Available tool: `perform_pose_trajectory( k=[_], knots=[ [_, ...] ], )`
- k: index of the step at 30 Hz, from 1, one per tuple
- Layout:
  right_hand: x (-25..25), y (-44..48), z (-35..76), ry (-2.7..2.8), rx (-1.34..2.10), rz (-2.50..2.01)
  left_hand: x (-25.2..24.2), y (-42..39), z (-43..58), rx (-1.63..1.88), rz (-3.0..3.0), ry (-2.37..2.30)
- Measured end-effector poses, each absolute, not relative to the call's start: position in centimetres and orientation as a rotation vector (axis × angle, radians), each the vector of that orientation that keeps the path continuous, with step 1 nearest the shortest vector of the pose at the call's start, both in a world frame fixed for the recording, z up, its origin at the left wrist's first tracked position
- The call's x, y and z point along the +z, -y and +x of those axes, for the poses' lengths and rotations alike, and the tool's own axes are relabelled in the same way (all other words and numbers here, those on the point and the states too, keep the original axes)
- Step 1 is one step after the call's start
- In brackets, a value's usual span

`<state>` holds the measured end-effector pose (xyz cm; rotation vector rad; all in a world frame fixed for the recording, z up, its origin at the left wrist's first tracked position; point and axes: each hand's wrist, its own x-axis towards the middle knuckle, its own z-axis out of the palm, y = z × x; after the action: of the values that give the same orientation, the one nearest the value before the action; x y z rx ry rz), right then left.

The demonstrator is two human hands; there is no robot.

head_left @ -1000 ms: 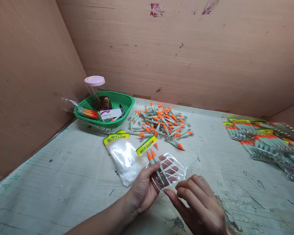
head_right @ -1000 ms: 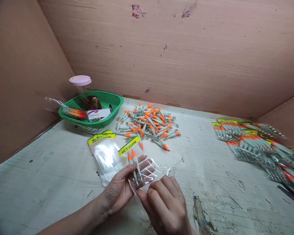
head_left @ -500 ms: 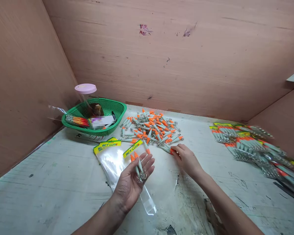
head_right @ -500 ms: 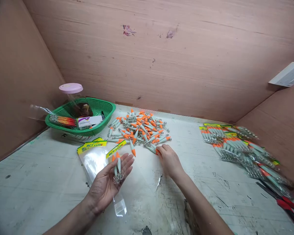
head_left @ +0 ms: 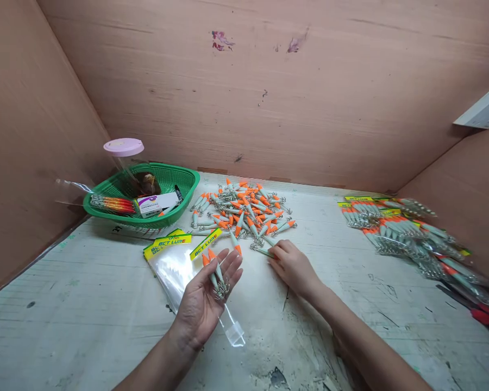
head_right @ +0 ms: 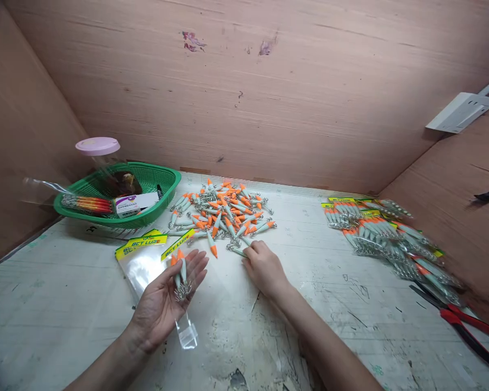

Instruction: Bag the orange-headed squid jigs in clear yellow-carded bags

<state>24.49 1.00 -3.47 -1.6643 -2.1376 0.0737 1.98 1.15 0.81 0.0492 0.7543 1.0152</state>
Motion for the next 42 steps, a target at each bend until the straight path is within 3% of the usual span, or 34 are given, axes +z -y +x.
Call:
perform_pose_trajectory(
  k=[11, 17, 26, 35, 42],
  knots=[
    [-3.4, 2.8, 24.9, 2.178, 0.118, -1.475, 1.4, -1.4, 2.1, 1.045, 0.046, -0.808],
    [-3.6, 5.2, 23.3, 2.026, 0.398, -1.572, 1.2, -1.4, 2.1, 1.032, 0.026, -0.814],
    [-4.8, 3.3, 19.8, 2.073, 0.067, -1.579, 1.1, -1.5, 2.0, 1.037, 0.036, -0.806],
    [-0.4, 8.6, 22.3, 1.965, 0.137, -1.261, 0.7, -2.0, 1.9, 1.055, 0.028, -0.79],
    [1.9, 11.6, 22.7, 1.916, 0.441, -1.191, 0.5, -2.0, 1.9, 1.065, 0.016, -0.791]
  ],
)
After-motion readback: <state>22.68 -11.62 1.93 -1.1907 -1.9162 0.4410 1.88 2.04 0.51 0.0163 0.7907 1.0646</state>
